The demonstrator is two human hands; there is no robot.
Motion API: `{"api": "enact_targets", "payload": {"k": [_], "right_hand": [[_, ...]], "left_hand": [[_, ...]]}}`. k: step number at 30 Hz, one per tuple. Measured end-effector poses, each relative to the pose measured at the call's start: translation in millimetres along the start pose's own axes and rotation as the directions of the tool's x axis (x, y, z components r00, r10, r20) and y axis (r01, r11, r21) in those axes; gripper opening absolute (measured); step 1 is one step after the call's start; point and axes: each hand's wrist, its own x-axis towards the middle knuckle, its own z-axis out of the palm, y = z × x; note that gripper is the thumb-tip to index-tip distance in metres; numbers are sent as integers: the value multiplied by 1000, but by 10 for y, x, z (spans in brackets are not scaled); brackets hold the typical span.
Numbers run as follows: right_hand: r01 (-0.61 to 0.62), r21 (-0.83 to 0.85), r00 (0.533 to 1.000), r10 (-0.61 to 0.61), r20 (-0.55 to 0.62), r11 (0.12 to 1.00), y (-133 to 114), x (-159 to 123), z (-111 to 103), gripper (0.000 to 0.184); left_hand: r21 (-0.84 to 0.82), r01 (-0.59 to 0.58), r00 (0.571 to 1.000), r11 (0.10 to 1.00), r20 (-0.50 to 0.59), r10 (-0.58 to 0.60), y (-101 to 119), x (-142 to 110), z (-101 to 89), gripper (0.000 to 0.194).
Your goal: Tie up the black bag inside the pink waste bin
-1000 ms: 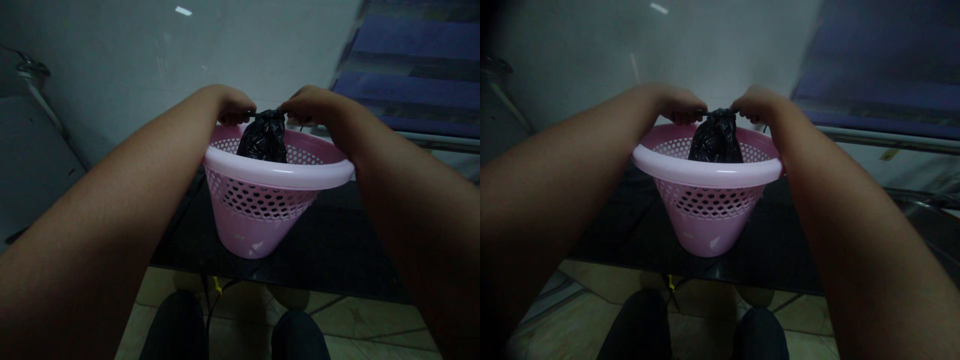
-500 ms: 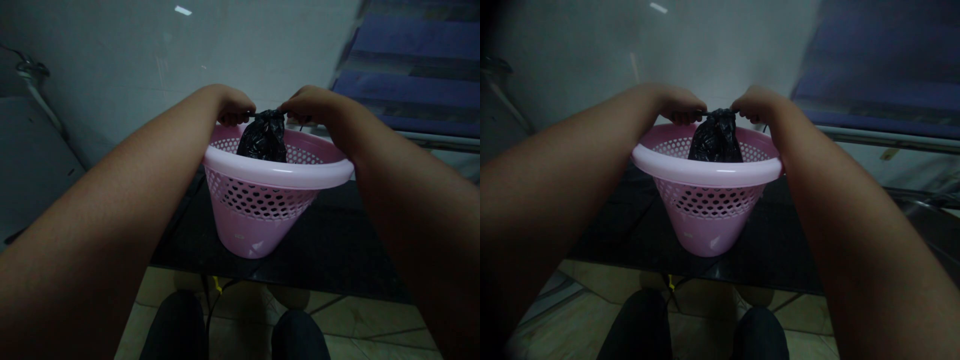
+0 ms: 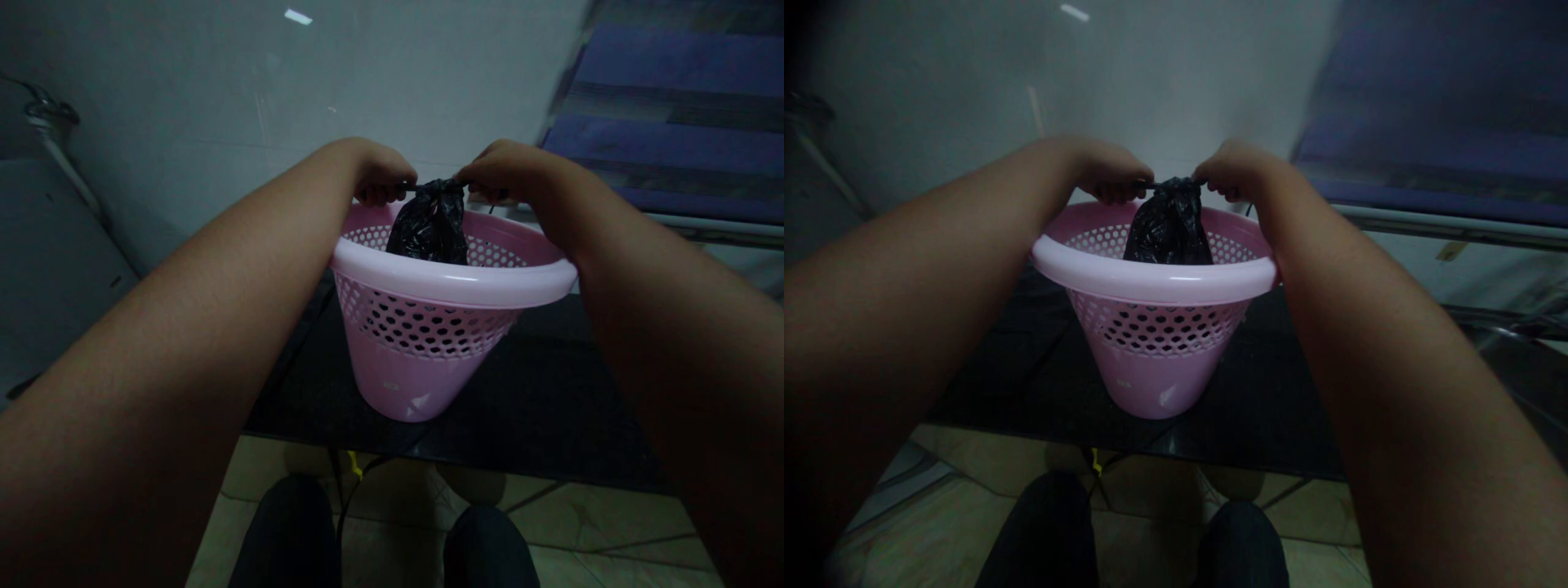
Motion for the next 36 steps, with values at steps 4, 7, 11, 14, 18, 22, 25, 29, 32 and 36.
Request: {"api": "enact_targets", "payload": {"k": [4, 7, 11, 14, 18, 22, 25, 29, 32, 36], "right_hand": [[-33, 89, 999, 33, -4, 995, -25, -57, 2, 23], [4, 139, 1000, -4, 2, 990, -43, -98, -1, 25], [49, 142, 999, -50, 3, 989, -44, -104, -1, 23], [77, 121, 997, -77, -3, 990, -50, -113, -3, 20], [93, 92, 995, -95, 18, 991, -75, -169, -15, 18], [117, 77, 992, -120, 39, 990, -74, -201, -22, 19], [125, 87, 989, -131, 62, 988, -52, -190, -17, 20], [134, 123, 985, -146, 96, 983, -20, -152, -6, 18], [126, 117, 986, -138, 94, 985, -21, -153, -7, 18], [115, 94, 990, -122, 71, 989, -56, -204, -22, 16]], "left_hand": [[11, -12, 1000, 1000, -24, 13, -5, 14, 5, 29], [34, -34, 996, 999, -86, 37, -20, 39, -2, 27], [52, -51, 991, 997, -125, 57, -33, 39, -17, 26], [53, -61, 990, 997, -123, 67, -28, 11, -15, 26], [61, -67, 989, 996, -124, 74, -16, -11, -3, 30], [68, -92, 987, 993, -128, 100, -22, 0, 0, 28], [68, -103, 985, 992, -131, 112, -31, 8, -4, 24], [50, -127, 985, 991, -107, 132, -30, 16, -12, 17], [31, -139, 987, 990, -81, 142, -20, 19, -14, 18], [16, -152, 986, 988, -65, 153, -15, 8, -5, 17]]}}
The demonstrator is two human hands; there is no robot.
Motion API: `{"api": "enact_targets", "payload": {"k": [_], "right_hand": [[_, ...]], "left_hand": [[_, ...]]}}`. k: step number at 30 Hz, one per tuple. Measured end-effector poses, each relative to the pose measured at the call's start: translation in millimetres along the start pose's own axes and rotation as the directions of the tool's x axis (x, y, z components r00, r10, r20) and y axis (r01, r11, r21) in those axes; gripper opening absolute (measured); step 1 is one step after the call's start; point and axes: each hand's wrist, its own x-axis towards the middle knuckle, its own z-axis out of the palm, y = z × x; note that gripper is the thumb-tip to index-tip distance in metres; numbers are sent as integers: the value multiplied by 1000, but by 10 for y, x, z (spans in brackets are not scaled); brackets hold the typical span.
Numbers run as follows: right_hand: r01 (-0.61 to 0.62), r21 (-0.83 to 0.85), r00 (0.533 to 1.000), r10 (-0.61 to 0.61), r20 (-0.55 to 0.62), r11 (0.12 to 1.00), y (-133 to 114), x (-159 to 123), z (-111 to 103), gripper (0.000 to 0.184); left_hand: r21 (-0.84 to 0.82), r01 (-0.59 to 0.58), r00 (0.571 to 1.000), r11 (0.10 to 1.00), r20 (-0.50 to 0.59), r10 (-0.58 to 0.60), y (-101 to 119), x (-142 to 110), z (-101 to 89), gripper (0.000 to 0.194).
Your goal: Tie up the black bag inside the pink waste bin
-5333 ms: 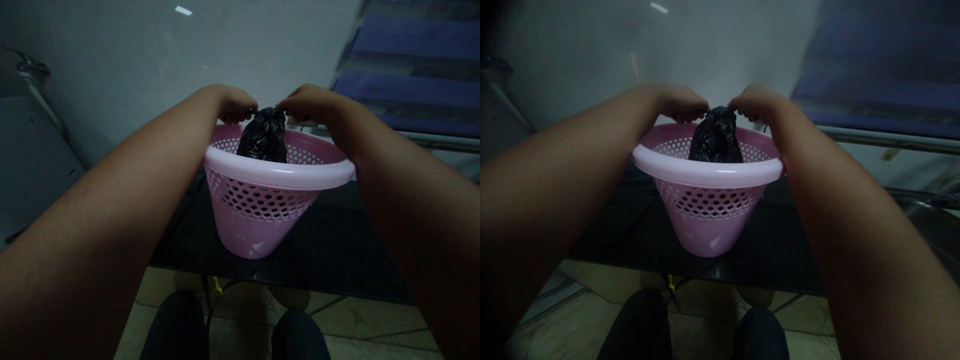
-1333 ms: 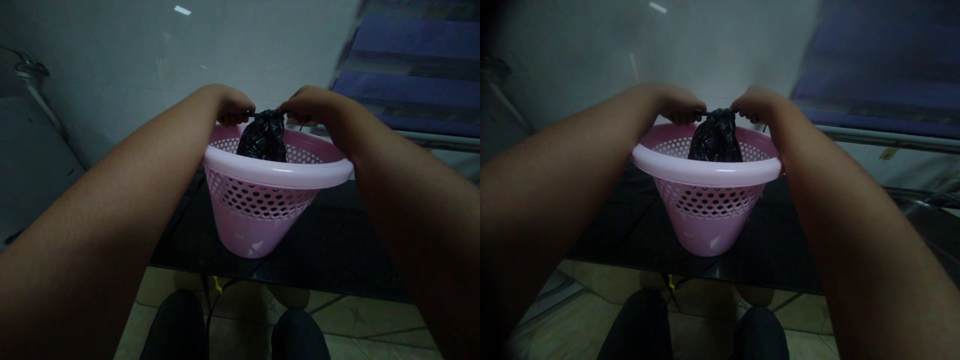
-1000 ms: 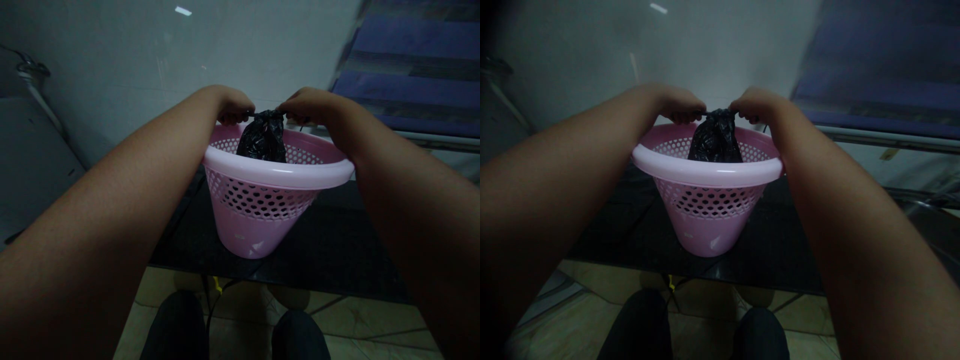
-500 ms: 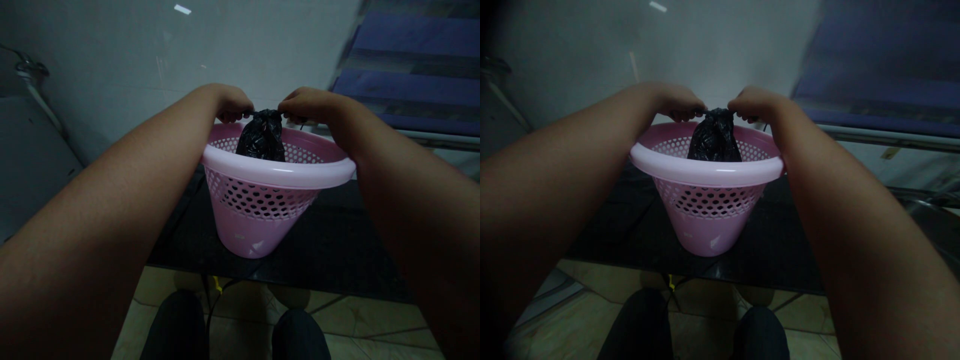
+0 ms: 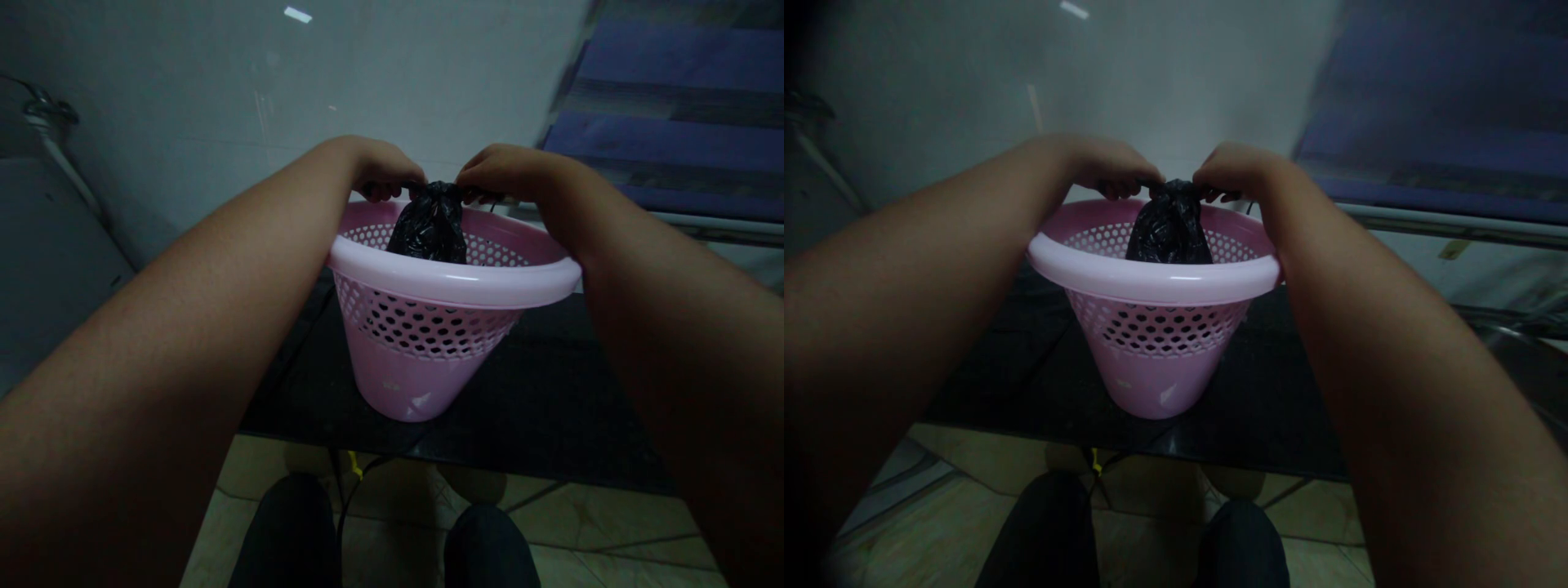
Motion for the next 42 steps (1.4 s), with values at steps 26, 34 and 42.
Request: {"api": "enact_targets", "payload": {"k": [26, 34, 42], "right_hand": [[-56, -106, 992, 67, 106, 993, -10, -1, 49, 19], [-37, -73, 989, 47, 140, 997, 26, 40, 51, 16], [87, -67, 982, -74, 175, 994, 80, 91, 51, 17]], "left_hand": [[-79, -34, 999, 996, 36, 37, 8, -16, 45, 13], [-117, -47, 995, 992, 83, 57, 3, -28, 40, 8], [-65, -62, 983, 996, 168, 72, -8, -30, 13, 12]]}}
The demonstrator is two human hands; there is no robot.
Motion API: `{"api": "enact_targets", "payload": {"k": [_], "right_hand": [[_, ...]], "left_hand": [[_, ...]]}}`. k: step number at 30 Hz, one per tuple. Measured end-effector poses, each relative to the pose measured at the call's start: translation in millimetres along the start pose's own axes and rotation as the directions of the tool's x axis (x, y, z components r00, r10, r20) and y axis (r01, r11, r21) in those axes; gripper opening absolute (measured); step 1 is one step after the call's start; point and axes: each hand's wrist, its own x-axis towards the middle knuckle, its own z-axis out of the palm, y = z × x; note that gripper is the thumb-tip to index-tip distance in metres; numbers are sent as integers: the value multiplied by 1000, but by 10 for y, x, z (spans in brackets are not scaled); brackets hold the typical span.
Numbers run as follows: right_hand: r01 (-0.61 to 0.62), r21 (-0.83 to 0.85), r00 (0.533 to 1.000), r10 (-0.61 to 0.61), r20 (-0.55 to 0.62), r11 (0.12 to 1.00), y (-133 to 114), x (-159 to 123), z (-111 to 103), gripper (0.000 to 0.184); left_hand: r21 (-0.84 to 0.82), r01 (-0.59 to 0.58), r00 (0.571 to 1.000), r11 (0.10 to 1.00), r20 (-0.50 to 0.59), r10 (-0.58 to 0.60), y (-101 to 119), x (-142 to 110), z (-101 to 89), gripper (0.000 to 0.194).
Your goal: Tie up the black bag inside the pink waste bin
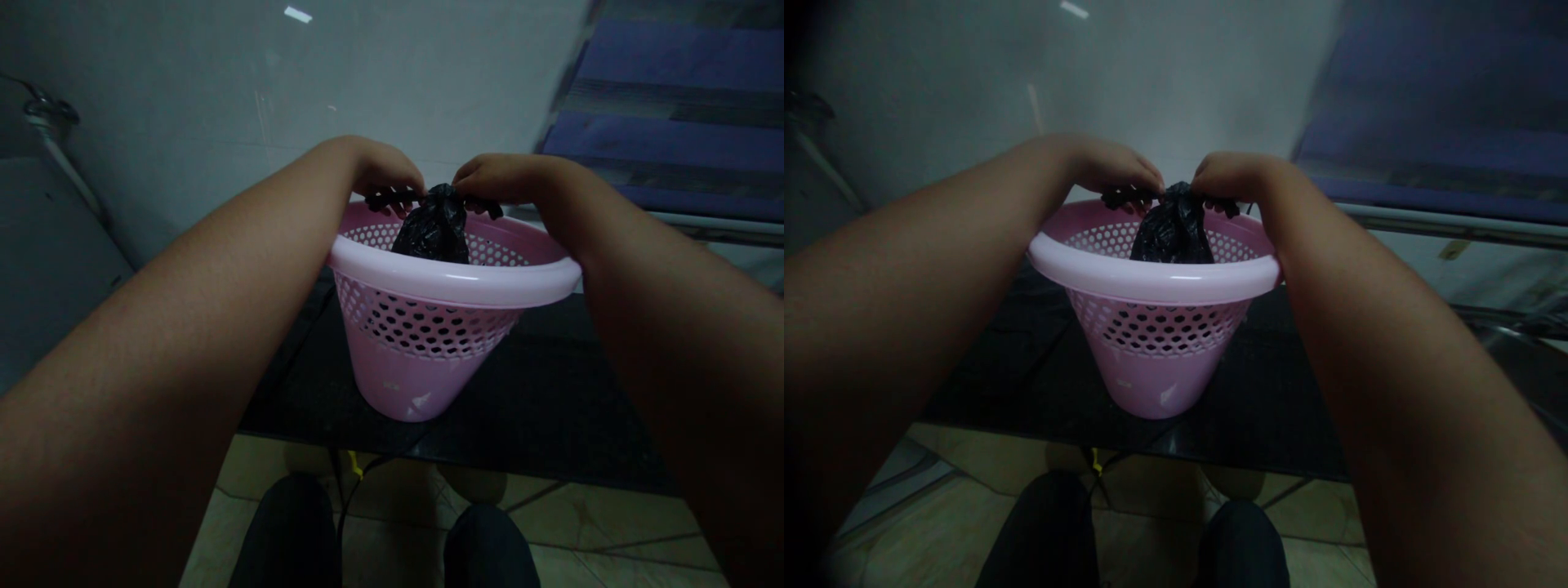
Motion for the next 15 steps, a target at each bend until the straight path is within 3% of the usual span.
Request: {"api": "enact_targets", "payload": {"k": [7, 11, 15], "right_hand": [[2, -128, 997, -11, -70, 992, -84, -69, -22, 20], [8, -128, 993, -23, -118, 992, -94, -68, -29, 20], [6, -111, 990, -22, -142, 994, -83, -48, -27, 19]], "left_hand": [[-45, -35, 999, 998, -24, 34, -13, 18, 36, 12], [-84, -30, 999, 996, -18, 28, 4, 5, 66, 23], [-42, 25, 1000, 999, -13, -25, -7, 24, 27, 21]]}}
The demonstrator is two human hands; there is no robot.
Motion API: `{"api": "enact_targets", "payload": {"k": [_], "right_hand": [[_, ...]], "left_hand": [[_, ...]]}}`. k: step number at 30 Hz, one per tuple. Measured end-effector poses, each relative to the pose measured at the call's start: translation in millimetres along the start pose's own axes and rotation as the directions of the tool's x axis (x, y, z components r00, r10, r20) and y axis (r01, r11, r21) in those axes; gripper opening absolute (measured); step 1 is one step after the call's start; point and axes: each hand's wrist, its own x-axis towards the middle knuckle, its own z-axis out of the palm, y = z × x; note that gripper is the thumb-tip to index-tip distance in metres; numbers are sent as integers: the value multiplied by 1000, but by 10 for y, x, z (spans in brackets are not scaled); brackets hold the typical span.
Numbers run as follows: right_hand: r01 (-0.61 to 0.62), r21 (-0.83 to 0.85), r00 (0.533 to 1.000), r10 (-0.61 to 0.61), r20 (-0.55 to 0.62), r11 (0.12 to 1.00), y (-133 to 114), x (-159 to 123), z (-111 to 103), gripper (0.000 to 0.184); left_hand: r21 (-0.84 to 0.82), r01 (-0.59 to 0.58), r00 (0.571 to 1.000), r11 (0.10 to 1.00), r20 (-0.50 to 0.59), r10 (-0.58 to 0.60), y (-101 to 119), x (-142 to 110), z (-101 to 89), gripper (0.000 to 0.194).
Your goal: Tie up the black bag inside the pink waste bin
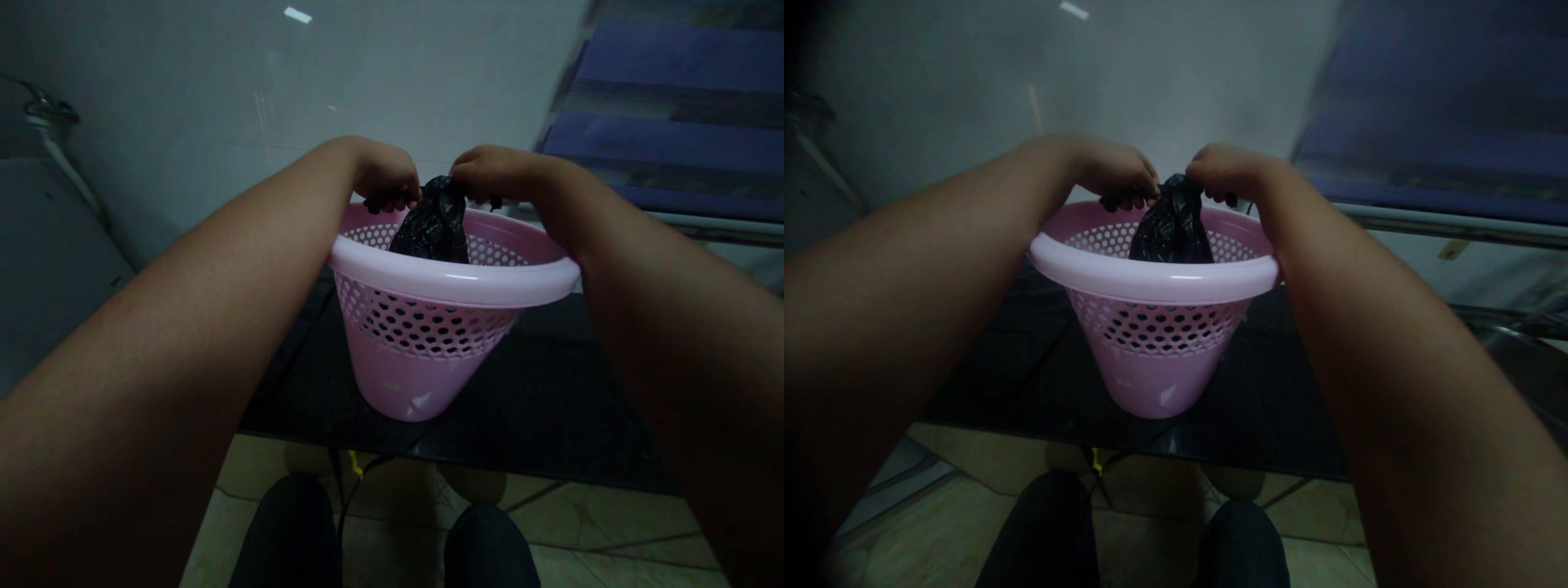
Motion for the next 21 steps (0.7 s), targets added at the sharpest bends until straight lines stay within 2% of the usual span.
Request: {"api": "enact_targets", "payload": {"k": [9, 17, 21], "right_hand": [[1, 81, 1000, 1, -18, 997, 15, 16, -2, 17], [-33, 142, 998, 40, -45, 989, -1, 18, 3, 16], [-65, 180, 995, 78, -63, 981, 8, 46, 15, 20]], "left_hand": [[-21, 59, 998, 998, 2, -59, 25, 27, -25, 22], [-41, 33, 999, 999, 4, -32, 47, 6, -17, 19], [-46, 25, 999, 999, -35, -26, 53, -19, -13, 15]]}}
